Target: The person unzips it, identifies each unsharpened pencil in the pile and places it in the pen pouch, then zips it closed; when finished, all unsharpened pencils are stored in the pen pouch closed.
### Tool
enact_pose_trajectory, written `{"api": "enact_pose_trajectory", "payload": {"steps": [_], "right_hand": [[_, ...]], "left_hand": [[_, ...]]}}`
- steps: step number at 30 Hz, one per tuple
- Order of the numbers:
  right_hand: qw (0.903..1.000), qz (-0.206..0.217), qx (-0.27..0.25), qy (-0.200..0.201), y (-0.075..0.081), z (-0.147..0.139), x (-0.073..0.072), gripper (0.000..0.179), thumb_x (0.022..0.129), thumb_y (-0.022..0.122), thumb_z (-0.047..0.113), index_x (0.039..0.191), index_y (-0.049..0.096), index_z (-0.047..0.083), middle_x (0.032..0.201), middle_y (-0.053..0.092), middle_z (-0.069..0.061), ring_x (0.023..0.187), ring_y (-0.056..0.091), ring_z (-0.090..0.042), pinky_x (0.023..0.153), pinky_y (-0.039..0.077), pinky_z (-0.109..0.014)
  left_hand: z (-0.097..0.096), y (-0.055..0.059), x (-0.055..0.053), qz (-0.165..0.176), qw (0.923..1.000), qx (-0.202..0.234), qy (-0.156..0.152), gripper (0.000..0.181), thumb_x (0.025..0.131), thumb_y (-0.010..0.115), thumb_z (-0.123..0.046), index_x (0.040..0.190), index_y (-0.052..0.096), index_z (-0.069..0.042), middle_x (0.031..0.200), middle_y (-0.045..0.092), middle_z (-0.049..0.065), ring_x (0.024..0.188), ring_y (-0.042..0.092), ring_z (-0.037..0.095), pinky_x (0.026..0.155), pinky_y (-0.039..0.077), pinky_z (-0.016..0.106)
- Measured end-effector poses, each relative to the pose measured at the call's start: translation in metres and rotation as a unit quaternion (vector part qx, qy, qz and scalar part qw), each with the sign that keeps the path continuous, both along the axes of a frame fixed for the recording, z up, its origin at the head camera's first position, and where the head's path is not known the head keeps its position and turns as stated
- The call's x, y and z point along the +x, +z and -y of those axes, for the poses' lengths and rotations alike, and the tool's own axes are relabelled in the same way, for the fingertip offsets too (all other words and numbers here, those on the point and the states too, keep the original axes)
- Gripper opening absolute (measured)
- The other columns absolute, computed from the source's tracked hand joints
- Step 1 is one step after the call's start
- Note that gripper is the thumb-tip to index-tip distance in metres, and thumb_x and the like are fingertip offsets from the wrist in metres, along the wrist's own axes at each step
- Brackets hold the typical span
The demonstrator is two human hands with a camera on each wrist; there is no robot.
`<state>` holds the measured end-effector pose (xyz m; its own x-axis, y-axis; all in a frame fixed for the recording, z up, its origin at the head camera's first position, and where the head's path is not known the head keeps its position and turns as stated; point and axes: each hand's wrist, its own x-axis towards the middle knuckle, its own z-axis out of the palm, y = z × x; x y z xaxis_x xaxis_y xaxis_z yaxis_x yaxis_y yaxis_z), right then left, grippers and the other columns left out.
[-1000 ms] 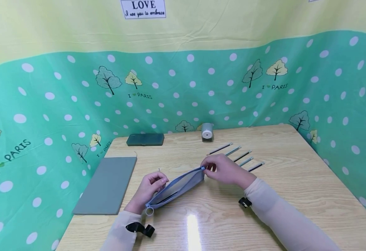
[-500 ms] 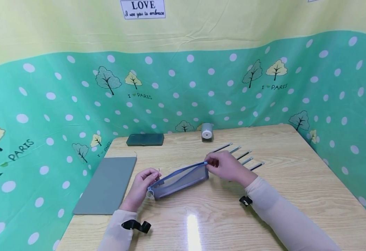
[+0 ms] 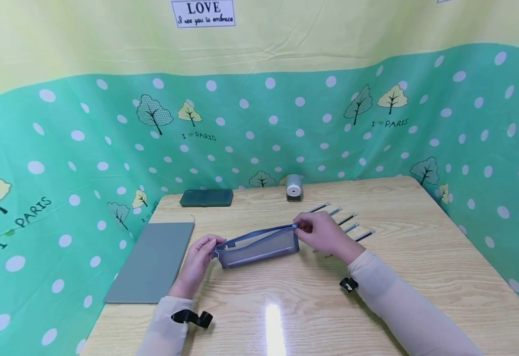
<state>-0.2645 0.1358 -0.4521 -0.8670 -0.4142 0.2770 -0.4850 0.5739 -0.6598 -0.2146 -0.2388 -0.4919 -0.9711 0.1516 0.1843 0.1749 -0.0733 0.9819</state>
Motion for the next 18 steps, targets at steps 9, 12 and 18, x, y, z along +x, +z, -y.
{"api": "enact_pose_trajectory", "payload": {"steps": [9, 12, 18], "right_hand": [[0.9997, 0.001, -0.013, -0.021, 0.0008, -0.0004, -0.0009, 0.007, 0.096, 0.075, 0.015, 0.102, 0.077, 0.018, 0.084, 0.069, 0.011, 0.077, 0.065, -0.011, 0.068, 0.056, -0.032], [0.9994, 0.006, -0.014, -0.03, 0.0007, -0.0003, -0.0007, 0.007, 0.096, 0.075, 0.016, 0.102, 0.077, 0.019, 0.084, 0.068, 0.01, 0.077, 0.064, -0.012, 0.068, 0.056, -0.033], [0.9992, 0.012, -0.018, -0.034, -0.0007, -0.0007, -0.0012, 0.006, 0.097, 0.074, 0.016, 0.102, 0.077, 0.019, 0.084, 0.069, 0.01, 0.077, 0.065, -0.012, 0.067, 0.056, -0.032]], "left_hand": [[0.0031, -0.0007, -0.0028, -0.011, 0.9993, 0.024, -0.025, 0.035, 0.105, 0.042, 0.001, 0.132, 0.049, 0.021, 0.121, 0.061, 0.007, 0.107, 0.059, 0.011, 0.093, 0.052, 0.025], [0.0038, -0.0014, -0.0033, -0.012, 0.999, 0.031, -0.03, 0.035, 0.104, 0.038, 0.003, 0.132, 0.049, 0.021, 0.119, 0.061, 0.007, 0.106, 0.06, 0.011, 0.096, 0.052, 0.026], [0.0058, -0.0064, -0.0044, -0.021, 0.9996, -0.017, -0.011, 0.036, 0.096, 0.048, 0.013, 0.131, 0.055, 0.013, 0.12, 0.065, 0.008, 0.11, 0.063, 0.014, 0.094, 0.054, 0.027]]}}
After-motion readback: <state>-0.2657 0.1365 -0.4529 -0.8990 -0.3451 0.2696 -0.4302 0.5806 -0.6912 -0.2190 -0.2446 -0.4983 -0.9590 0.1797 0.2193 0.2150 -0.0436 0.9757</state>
